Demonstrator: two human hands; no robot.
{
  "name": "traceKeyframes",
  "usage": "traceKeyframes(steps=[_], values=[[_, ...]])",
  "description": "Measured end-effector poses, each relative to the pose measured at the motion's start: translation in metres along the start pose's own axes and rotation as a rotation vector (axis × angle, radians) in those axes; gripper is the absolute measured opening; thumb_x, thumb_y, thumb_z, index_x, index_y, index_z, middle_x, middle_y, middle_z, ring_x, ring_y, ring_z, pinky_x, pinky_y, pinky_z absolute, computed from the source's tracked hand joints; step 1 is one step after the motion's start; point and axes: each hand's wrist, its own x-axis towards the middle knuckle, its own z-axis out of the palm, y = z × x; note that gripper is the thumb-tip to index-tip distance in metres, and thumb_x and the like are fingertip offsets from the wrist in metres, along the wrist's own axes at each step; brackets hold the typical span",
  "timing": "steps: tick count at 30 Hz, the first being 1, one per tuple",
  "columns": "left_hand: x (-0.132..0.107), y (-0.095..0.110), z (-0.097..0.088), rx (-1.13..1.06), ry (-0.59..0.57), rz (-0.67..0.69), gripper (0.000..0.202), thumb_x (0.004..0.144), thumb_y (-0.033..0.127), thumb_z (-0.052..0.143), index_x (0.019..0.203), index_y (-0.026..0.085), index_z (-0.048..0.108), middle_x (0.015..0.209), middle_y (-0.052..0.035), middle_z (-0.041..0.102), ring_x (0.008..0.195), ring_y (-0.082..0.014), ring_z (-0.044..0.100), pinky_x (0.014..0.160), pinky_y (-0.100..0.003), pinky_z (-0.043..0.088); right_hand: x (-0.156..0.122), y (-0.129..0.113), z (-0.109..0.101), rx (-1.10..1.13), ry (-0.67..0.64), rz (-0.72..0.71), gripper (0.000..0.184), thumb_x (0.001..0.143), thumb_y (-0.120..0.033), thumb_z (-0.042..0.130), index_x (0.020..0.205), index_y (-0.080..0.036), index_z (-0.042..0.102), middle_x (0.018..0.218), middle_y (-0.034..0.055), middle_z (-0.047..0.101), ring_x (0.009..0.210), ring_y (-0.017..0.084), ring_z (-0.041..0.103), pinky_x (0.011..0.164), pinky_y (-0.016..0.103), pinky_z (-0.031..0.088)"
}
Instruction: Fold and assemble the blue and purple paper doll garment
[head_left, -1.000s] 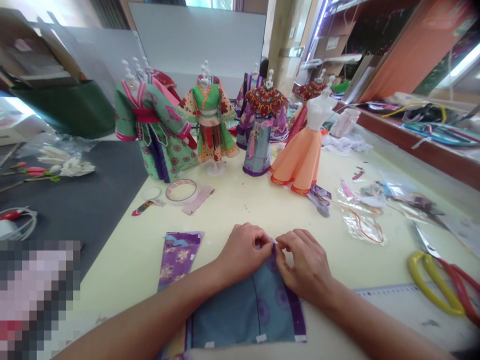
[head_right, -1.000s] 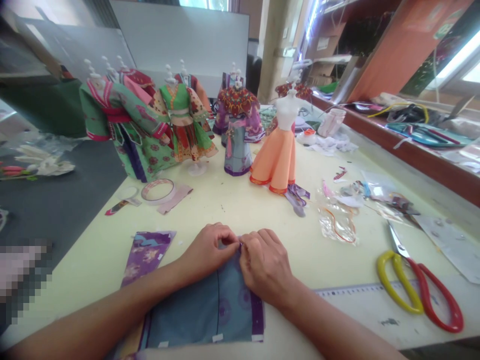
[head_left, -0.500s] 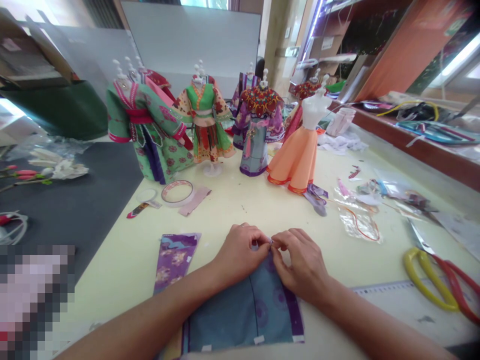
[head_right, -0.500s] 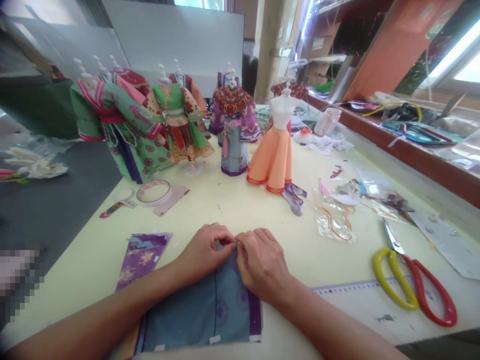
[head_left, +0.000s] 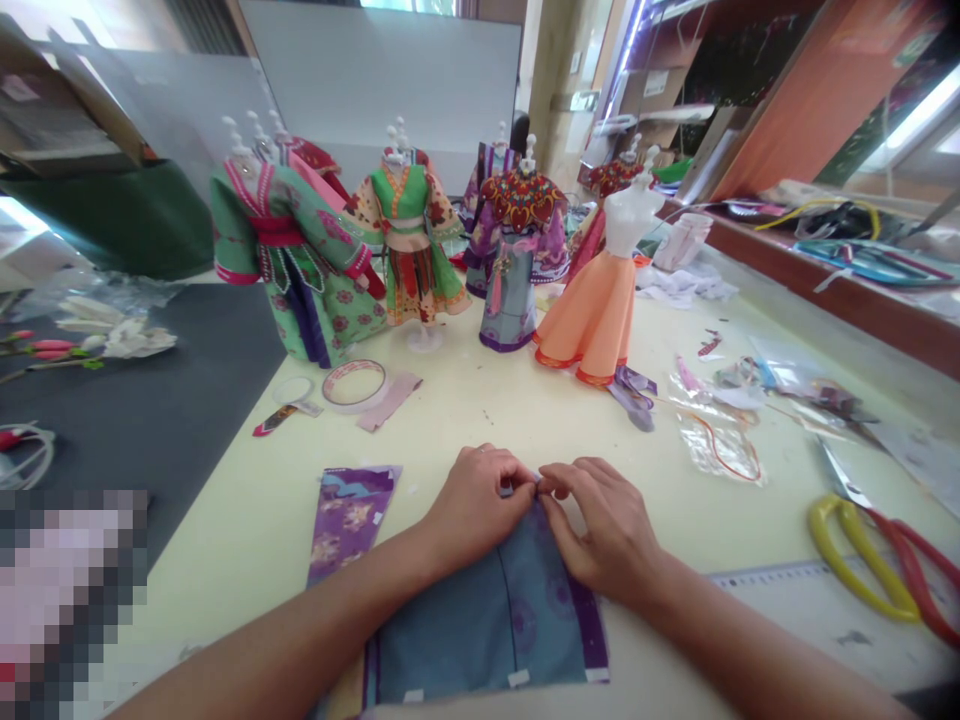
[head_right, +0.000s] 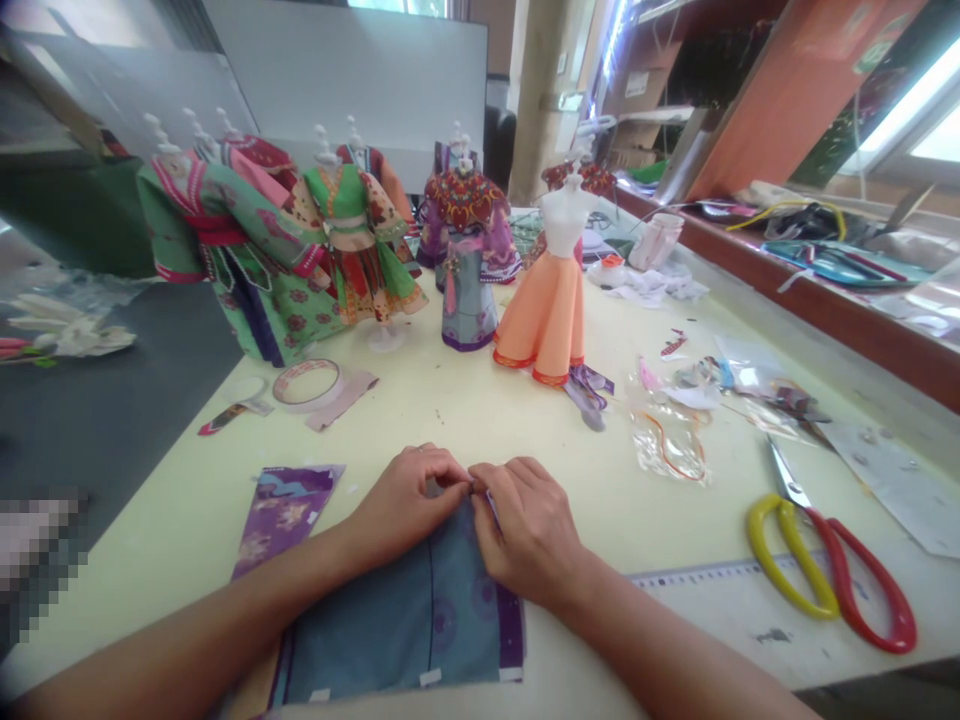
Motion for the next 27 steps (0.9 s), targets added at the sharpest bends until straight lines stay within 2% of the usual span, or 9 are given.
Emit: traceKeyframes(steps=[5,8,11,17,22,27], values=[[0.000,0.000,-0.001,-0.034,-0.002,-0.003,0.017,0.079,0.020,0.052,0.067,0.018,0.064,0.068,0.0007,0.064,0.068,-0.0130,0.055,0.071,-0.027,0.039,0.003,0.002,-0.004,0.070,0.025,0.129,0.017,0.079,-0.010,0.048,0.093,-0.017,0.053,0.080,0.0055,0.057,0.072,0.018,0.053,0.066,0.033,0.045],[0.001,0.000,-0.001,-0.036,-0.014,0.000,0.016,0.080,0.021,0.051,0.070,0.018,0.064,0.071,0.0001,0.065,0.070,-0.0137,0.056,0.073,-0.028,0.039,0.005,0.006,-0.005,0.198,-0.037,0.263,0.013,0.079,-0.014,0.049,0.090,-0.018,0.056,0.084,0.0055,0.057,0.074,0.017,0.053,0.066,0.031,0.046],[0.001,-0.001,-0.001,-0.014,-0.035,0.015,0.016,0.080,0.020,0.051,0.071,0.019,0.064,0.073,0.0003,0.065,0.070,-0.0136,0.055,0.073,-0.028,0.039,0.006,0.010,-0.004,0.305,-0.112,0.350,0.007,0.080,-0.015,0.050,0.081,-0.018,0.056,0.076,0.0027,0.055,0.071,0.016,0.053,0.064,0.029,0.046],[0.000,0.001,-0.003,-0.005,-0.073,0.047,0.017,0.081,0.018,0.050,0.070,0.018,0.063,0.070,0.0013,0.063,0.070,-0.0123,0.054,0.072,-0.027,0.037,0.006,0.010,-0.001,0.324,-0.119,0.391,0.010,0.079,-0.015,0.050,0.069,-0.018,0.052,0.068,0.0005,0.053,0.064,0.014,0.051,0.060,0.027,0.042],[0.000,0.003,-0.003,-0.026,-0.069,0.050,0.004,0.073,0.019,0.059,0.069,0.018,0.060,0.070,0.0018,0.062,0.072,-0.0129,0.053,0.073,-0.027,0.036,0.006,0.010,-0.002,0.335,-0.120,0.429,0.010,0.078,-0.016,0.051,0.068,-0.018,0.052,0.065,-0.0004,0.053,0.061,0.013,0.050,0.056,0.025,0.041],[0.000,0.002,-0.001,-0.072,-0.046,0.034,0.008,0.072,0.013,0.056,0.066,0.017,0.060,0.067,0.0022,0.061,0.070,-0.0111,0.053,0.073,-0.025,0.036,0.005,0.009,-0.002,0.361,-0.135,0.440,0.010,0.079,-0.016,0.050,0.068,-0.017,0.051,0.066,-0.0004,0.053,0.060,0.013,0.050,0.056,0.025,0.040]])
